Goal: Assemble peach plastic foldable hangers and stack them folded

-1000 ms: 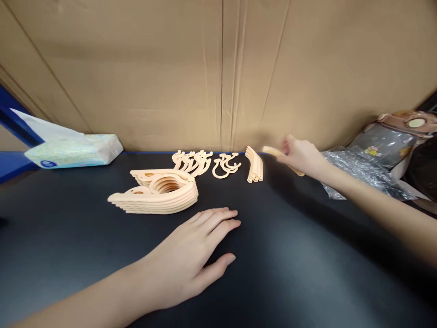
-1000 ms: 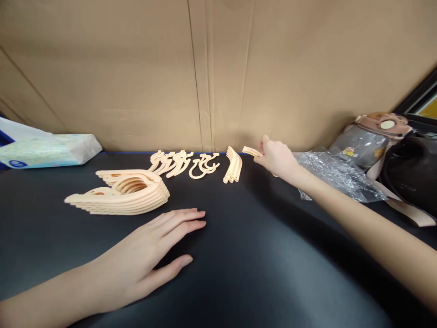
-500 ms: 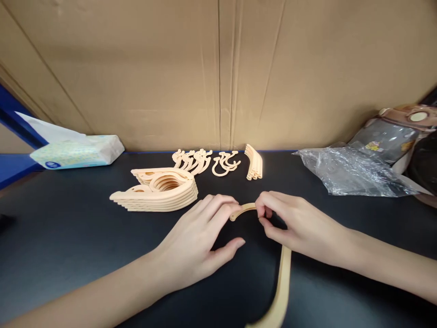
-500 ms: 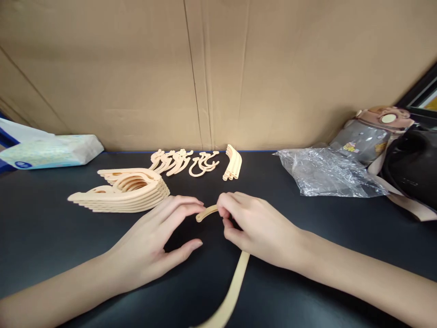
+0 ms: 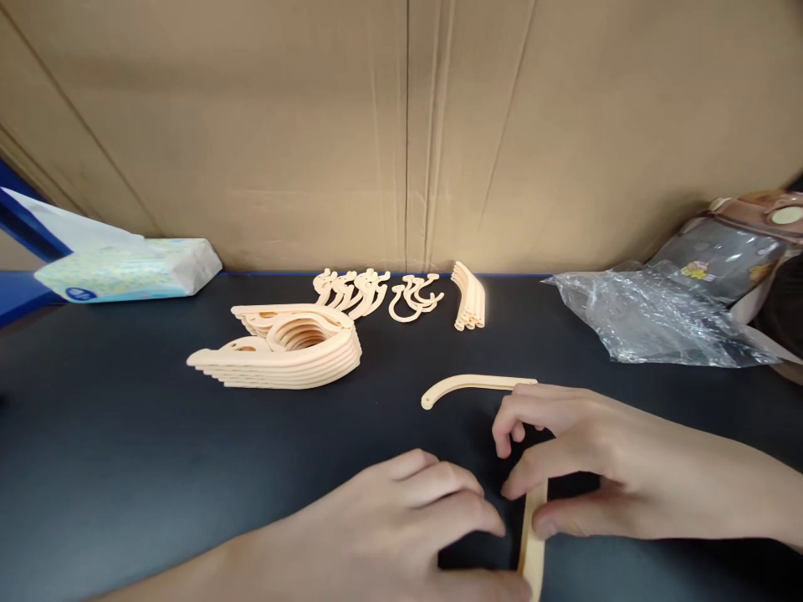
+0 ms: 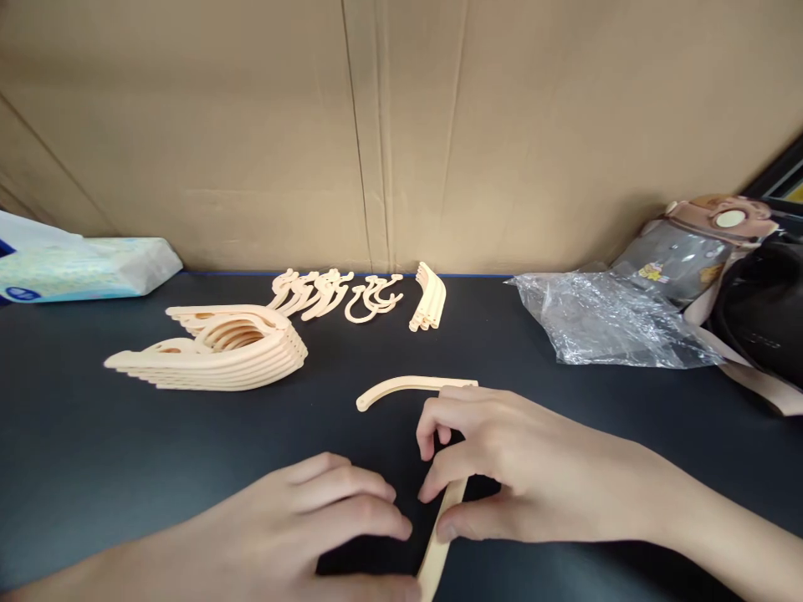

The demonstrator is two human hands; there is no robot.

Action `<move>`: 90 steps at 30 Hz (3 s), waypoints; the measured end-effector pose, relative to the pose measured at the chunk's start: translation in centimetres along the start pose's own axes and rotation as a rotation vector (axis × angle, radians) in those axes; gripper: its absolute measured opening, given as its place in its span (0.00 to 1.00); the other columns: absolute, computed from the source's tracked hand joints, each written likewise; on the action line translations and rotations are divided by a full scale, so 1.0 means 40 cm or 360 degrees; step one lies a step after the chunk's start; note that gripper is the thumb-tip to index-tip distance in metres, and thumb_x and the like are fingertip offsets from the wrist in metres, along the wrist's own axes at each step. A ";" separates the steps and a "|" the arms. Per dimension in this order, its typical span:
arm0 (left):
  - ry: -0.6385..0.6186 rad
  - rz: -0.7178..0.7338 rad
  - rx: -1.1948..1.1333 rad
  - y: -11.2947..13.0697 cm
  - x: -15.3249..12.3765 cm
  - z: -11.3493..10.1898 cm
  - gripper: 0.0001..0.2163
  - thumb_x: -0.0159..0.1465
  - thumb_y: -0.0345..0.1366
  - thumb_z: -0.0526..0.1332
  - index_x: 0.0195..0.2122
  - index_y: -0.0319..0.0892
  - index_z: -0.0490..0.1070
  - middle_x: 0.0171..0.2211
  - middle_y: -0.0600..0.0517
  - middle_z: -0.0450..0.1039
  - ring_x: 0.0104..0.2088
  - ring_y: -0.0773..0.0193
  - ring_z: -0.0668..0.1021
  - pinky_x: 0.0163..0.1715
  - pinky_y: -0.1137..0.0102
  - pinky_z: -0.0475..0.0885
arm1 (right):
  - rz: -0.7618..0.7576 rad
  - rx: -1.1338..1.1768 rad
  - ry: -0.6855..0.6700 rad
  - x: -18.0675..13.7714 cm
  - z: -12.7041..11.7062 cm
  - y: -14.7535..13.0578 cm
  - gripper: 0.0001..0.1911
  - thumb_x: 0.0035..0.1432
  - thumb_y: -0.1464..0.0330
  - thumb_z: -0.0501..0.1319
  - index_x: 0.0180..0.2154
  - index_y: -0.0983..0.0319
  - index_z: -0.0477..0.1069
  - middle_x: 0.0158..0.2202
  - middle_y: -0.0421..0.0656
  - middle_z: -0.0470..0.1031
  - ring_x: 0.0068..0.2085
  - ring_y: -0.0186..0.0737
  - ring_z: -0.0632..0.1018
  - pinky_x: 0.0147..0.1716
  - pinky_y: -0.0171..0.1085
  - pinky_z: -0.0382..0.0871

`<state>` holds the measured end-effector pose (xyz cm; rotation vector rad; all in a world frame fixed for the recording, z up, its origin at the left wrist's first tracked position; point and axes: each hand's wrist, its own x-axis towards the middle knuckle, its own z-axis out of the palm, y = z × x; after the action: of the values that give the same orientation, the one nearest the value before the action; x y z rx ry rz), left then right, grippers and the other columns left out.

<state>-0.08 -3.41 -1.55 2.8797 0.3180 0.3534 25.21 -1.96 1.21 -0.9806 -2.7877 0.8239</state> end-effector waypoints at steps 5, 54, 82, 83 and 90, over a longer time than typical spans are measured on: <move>0.0142 -0.0024 0.0124 -0.036 -0.005 -0.003 0.08 0.70 0.32 0.55 0.45 0.41 0.73 0.38 0.50 0.75 0.39 0.59 0.74 0.39 0.66 0.68 | 0.0016 0.0026 -0.0023 -0.010 0.006 -0.003 0.03 0.60 0.70 0.64 0.34 0.55 0.74 0.38 0.37 0.73 0.40 0.32 0.75 0.40 0.32 0.67; 0.0371 -0.0589 0.0068 -0.082 -0.006 0.028 0.13 0.65 0.29 0.55 0.50 0.43 0.66 0.42 0.51 0.70 0.39 0.59 0.71 0.38 0.63 0.67 | -0.0012 -0.0180 0.0650 0.035 0.083 0.039 0.07 0.66 0.68 0.57 0.46 0.59 0.69 0.42 0.44 0.74 0.41 0.39 0.75 0.40 0.38 0.70; 0.0279 -0.0675 0.0044 -0.077 -0.006 0.022 0.13 0.56 0.27 0.55 0.43 0.42 0.67 0.41 0.50 0.67 0.38 0.58 0.68 0.36 0.63 0.65 | -0.0065 -0.0096 0.0543 0.031 0.073 0.040 0.11 0.65 0.67 0.60 0.49 0.60 0.68 0.44 0.42 0.74 0.43 0.36 0.74 0.42 0.34 0.67; 0.0286 -0.0672 0.0055 -0.077 -0.007 0.023 0.13 0.56 0.27 0.55 0.43 0.42 0.67 0.41 0.50 0.67 0.38 0.58 0.69 0.36 0.63 0.65 | -0.0067 -0.0099 0.0544 0.031 0.073 0.040 0.11 0.65 0.67 0.60 0.49 0.60 0.68 0.44 0.42 0.74 0.43 0.36 0.74 0.42 0.34 0.67; 0.0349 -0.0687 0.0129 -0.078 -0.009 0.028 0.13 0.59 0.32 0.58 0.47 0.41 0.67 0.45 0.48 0.68 0.43 0.56 0.71 0.41 0.61 0.68 | -0.0084 -0.0134 0.0554 0.031 0.076 0.043 0.11 0.65 0.67 0.60 0.49 0.60 0.68 0.45 0.42 0.74 0.43 0.36 0.74 0.43 0.35 0.67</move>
<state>-0.70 -0.72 -3.43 2.7456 0.9901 0.5827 24.48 -1.51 -2.39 -0.9529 -2.5516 0.4775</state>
